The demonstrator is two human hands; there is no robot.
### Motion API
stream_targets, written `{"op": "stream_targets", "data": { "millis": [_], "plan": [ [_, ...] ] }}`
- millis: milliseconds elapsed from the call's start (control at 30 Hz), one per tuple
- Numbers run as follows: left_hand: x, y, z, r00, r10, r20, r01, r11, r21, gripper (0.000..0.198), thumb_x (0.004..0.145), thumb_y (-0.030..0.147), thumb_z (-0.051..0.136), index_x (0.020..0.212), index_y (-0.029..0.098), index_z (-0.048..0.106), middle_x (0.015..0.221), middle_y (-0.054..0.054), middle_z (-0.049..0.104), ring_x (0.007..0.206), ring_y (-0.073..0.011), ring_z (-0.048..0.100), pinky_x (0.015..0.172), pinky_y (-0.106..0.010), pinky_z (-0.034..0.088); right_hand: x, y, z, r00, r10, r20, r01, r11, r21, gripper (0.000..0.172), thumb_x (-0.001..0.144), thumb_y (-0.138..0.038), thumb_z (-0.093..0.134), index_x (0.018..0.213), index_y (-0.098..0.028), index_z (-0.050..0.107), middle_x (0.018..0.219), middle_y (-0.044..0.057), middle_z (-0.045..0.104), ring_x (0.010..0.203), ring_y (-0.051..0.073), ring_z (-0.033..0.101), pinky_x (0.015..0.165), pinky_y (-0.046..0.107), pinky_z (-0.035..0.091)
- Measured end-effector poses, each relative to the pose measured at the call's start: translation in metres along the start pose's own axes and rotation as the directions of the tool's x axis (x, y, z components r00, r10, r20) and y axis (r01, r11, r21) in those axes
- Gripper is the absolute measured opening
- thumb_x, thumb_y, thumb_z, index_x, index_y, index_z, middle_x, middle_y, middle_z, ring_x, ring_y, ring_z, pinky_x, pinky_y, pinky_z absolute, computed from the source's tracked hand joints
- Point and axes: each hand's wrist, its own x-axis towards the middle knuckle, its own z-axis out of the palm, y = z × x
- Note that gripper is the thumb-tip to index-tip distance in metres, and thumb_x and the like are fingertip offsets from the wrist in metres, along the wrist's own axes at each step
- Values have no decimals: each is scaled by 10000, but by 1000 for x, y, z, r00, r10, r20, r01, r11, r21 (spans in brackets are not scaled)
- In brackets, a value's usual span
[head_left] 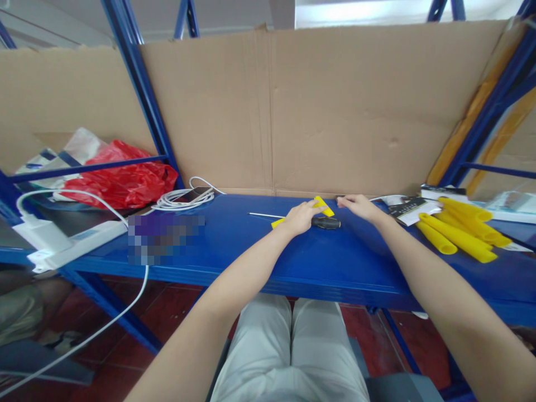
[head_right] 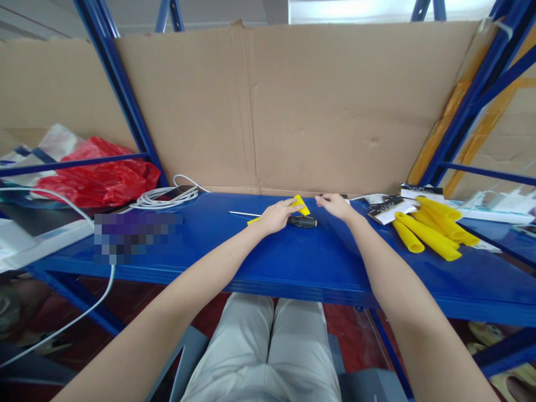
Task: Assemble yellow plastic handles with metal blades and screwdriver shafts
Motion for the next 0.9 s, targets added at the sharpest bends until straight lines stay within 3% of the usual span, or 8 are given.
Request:
{"op": "stream_targets", "data": {
  "millis": [200,300,367,500,600,700,800,900],
  "plan": [
    [-2,3,-4,1000,-5,4,5,1000,4,669,878,37,425,1462,360,471,1511,-41,443,1323,-240,492,1064,-386,444,-5,-31,10,990,-18,137,-31,937,348,270,890,-385,601,791,-150,691,821,83,721,760,159,653,647,233,507],
    [-3,4,-6,1000,-6,12,6,1000,8,672,876,33,418,1467,349,468,1477,-58,471,1293,-250,516,1041,-388,462,-5,-31,14,990,7,141,-66,903,424,183,896,-281,570,851,-145,683,819,84,714,692,137,639,597,217,493],
    [-2,3,-4,1000,16,-7,-16,1000,3,674,874,27,414,1464,347,468,1486,-49,463,1293,-243,516,1045,-384,462,-4,-28,16,992,7,130,-66,888,455,199,876,-204,551,1013,-149,684,890,91,728,702,143,654,598,230,512],
    [1,1,2,995,68,-69,-71,997,-31,685,875,17,406,1489,319,422,1511,-35,461,1300,-210,514,1080,-371,436,2,-20,20,983,-178,35,149,901,407,522,753,-68,554,1251,-197,643,1155,90,715,971,200,687,808,338,572],
    [3,0,7,994,74,-80,-79,995,-59,704,881,25,415,1530,287,340,1492,-48,501,1272,-202,542,1083,-383,433,8,-13,21,924,-379,-46,379,897,227,484,709,-32,545,1124,-205,724,1186,78,709,1149,229,633,1022,412,482],
    [3,-1,10,997,46,-65,-52,995,-87,736,887,41,430,1563,272,252,1435,-71,563,1210,-219,592,1033,-407,473,11,-8,17,886,-446,-130,454,890,37,335,751,-61,550,973,-202,758,1188,97,704,1185,250,614,1062,435,446],
    [3,-3,11,995,23,-95,-34,993,-115,730,887,32,427,1561,251,253,1463,-88,537,1254,-219,571,1046,-401,466,12,-2,12,914,-347,-212,346,937,-42,182,832,-155,567,889,-175,738,1100,131,720,1092,261,652,1003,426,485],
    [3,-5,9,992,-18,-123,1,990,-142,696,881,18,432,1535,220,309,1515,-102,475,1333,-211,510,1103,-397,419,13,6,12,978,-64,-199,74,996,43,198,862,-193,576,1011,-129,690,868,116,725,829,230,695,806,368,560]
  ]
}}
